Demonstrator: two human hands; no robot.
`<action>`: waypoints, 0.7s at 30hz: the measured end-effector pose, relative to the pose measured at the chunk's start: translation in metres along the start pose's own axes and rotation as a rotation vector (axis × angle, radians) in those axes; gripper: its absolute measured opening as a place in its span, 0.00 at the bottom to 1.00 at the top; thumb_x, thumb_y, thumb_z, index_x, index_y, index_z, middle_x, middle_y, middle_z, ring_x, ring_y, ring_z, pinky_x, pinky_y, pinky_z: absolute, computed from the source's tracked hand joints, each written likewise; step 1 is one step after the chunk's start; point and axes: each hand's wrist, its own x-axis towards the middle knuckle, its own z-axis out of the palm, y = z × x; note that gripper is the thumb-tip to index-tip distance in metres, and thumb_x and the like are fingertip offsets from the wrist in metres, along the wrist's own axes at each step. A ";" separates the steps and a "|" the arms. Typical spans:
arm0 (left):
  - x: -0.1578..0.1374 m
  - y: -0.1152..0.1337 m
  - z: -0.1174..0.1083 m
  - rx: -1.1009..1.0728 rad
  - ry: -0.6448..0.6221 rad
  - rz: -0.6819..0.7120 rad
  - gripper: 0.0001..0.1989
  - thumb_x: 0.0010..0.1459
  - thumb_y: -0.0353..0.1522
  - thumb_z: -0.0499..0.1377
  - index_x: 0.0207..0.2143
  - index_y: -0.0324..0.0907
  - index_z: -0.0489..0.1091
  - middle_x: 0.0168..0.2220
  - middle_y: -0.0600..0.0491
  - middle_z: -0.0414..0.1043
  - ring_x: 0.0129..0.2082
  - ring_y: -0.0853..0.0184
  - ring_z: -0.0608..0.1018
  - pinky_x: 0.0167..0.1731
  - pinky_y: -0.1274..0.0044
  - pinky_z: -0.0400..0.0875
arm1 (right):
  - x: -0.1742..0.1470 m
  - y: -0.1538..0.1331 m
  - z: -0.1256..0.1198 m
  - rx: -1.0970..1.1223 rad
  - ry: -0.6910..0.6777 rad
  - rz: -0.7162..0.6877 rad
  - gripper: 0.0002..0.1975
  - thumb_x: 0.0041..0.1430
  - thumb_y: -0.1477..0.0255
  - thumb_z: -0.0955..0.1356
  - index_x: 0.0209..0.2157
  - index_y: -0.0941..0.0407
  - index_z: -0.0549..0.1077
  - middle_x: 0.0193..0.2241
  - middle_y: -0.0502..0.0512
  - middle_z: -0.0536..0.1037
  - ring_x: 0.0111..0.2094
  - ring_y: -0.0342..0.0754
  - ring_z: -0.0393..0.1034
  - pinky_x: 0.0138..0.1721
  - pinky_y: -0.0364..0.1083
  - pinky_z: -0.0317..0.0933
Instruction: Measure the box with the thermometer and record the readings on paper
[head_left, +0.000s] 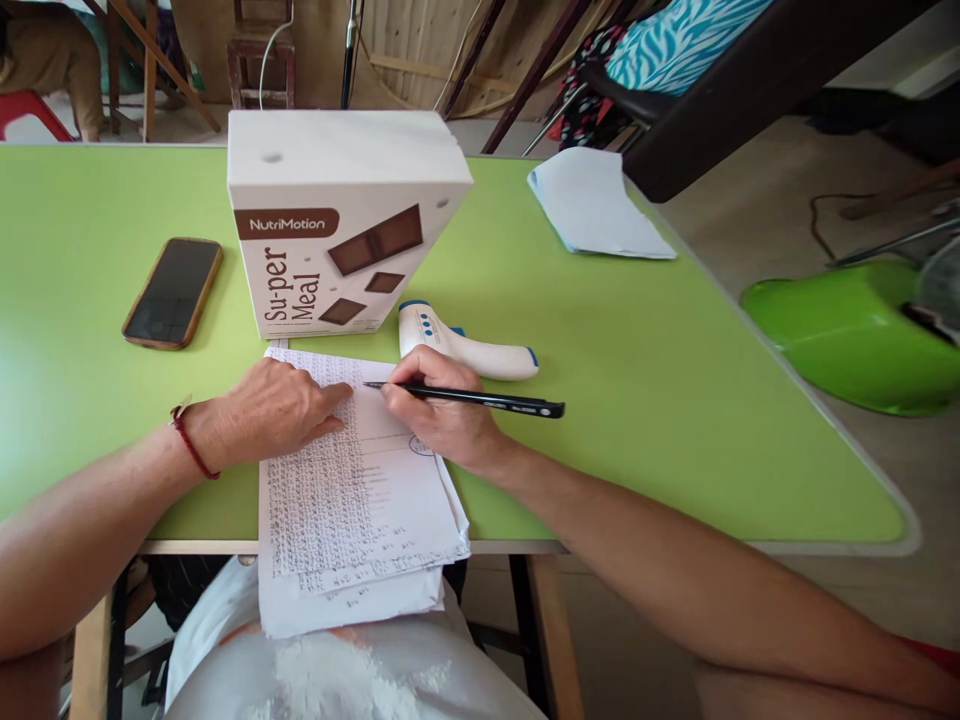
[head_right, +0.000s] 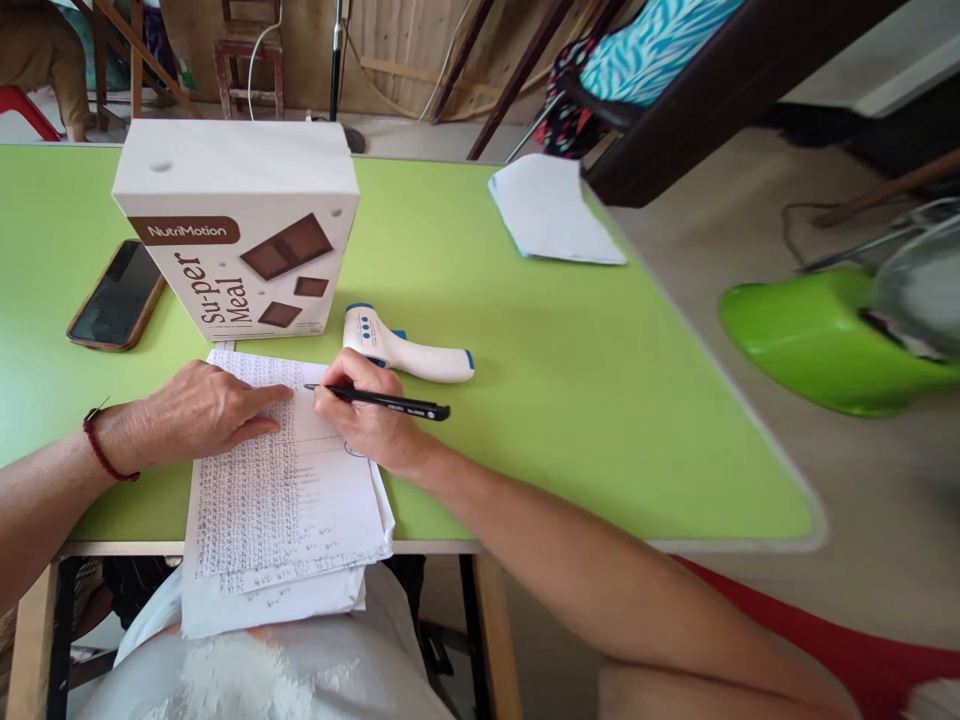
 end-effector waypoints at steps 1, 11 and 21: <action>0.000 0.000 0.000 0.004 -0.007 -0.003 0.13 0.68 0.39 0.54 0.44 0.41 0.73 0.21 0.52 0.72 0.19 0.65 0.74 0.19 0.75 0.46 | 0.000 0.000 0.000 -0.003 0.001 -0.006 0.07 0.51 0.74 0.66 0.23 0.52 0.63 0.17 0.43 0.65 0.18 0.39 0.55 0.19 0.42 0.50; 0.001 0.000 -0.001 0.004 -0.024 -0.022 0.13 0.67 0.39 0.55 0.45 0.41 0.74 0.21 0.52 0.73 0.19 0.65 0.74 0.19 0.75 0.46 | 0.001 0.000 0.000 -0.021 -0.018 -0.030 0.07 0.52 0.75 0.66 0.24 0.52 0.63 0.17 0.43 0.65 0.18 0.40 0.56 0.20 0.42 0.51; 0.001 0.001 -0.001 -0.021 -0.016 -0.017 0.13 0.67 0.39 0.54 0.44 0.41 0.74 0.22 0.51 0.73 0.20 0.64 0.74 0.19 0.76 0.48 | 0.001 0.002 -0.004 -0.026 -0.026 0.000 0.08 0.51 0.75 0.67 0.24 0.52 0.63 0.17 0.43 0.66 0.18 0.40 0.56 0.20 0.42 0.52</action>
